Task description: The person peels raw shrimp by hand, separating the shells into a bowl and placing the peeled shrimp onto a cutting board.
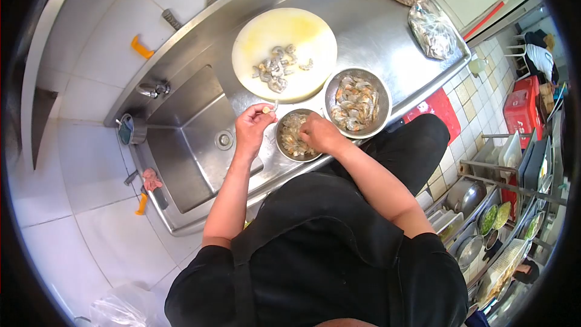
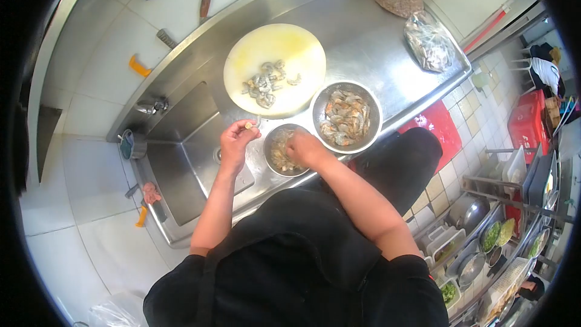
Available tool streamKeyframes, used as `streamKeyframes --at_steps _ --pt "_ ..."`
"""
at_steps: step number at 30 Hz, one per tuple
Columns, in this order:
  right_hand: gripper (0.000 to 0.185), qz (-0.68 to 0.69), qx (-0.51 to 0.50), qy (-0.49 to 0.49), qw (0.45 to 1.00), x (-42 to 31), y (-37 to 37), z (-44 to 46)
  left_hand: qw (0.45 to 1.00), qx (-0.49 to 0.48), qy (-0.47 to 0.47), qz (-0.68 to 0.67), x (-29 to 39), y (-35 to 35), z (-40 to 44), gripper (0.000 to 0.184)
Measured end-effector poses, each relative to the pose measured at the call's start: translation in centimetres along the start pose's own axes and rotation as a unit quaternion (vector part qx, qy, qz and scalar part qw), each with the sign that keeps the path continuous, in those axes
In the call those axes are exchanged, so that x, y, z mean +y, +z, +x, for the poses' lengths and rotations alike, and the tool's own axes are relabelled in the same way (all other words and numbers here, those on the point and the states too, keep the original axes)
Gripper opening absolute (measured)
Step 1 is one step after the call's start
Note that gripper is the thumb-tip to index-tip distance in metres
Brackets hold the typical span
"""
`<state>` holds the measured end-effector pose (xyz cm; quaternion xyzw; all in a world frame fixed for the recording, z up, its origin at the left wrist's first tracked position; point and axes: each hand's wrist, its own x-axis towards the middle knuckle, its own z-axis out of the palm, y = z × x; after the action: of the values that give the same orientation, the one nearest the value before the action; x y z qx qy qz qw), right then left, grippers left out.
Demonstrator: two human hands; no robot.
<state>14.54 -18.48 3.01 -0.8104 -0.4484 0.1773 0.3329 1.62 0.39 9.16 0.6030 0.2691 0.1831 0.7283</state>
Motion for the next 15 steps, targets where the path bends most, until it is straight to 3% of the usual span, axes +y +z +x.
streamKeyframes --at_steps 1,3,5,6,9,10,12,15 --pt "0.018 -0.031 0.0 -0.045 0.999 0.4 0.5 -0.6 1.0 -0.001 0.008 0.005 0.0 -0.2 0.5 0.021" --pt "0.022 -0.019 -0.046 -0.006 0.999 0.6 0.0 -0.5 1.0 0.0 0.001 -0.001 0.2 -0.2 2.1 0.018" --pt "0.022 -0.046 -0.077 0.127 0.988 -1.7 -3.3 0.1 0.998 -0.007 0.049 0.049 0.9 0.0 4.5 0.015" --pt "0.024 -0.052 -0.074 0.14 0.986 -1.4 -4.7 0.3 0.998 -0.001 0.049 0.043 1.4 0.2 5.7 0.015" --pt "0.026 -0.185 -0.056 0.259 0.946 2.1 -7.5 0.7 0.992 -0.004 0.084 0.098 2.4 0.9 9.4 0.025" --pt "0.027 -0.182 -0.069 0.318 0.928 2.7 -8.8 0.3 0.977 0.019 0.108 0.185 2.5 1.3 10.5 0.034" --pt "0.029 -0.202 -0.097 0.334 0.916 4.5 -9.8 -0.7 0.934 0.055 0.134 0.326 2.8 1.9 11.3 0.061" --pt "0.04 -0.21 -0.116 0.359 0.902 7.5 -8.1 -2.3 0.925 0.069 0.154 0.341 2.3 2.2 10.6 0.067"
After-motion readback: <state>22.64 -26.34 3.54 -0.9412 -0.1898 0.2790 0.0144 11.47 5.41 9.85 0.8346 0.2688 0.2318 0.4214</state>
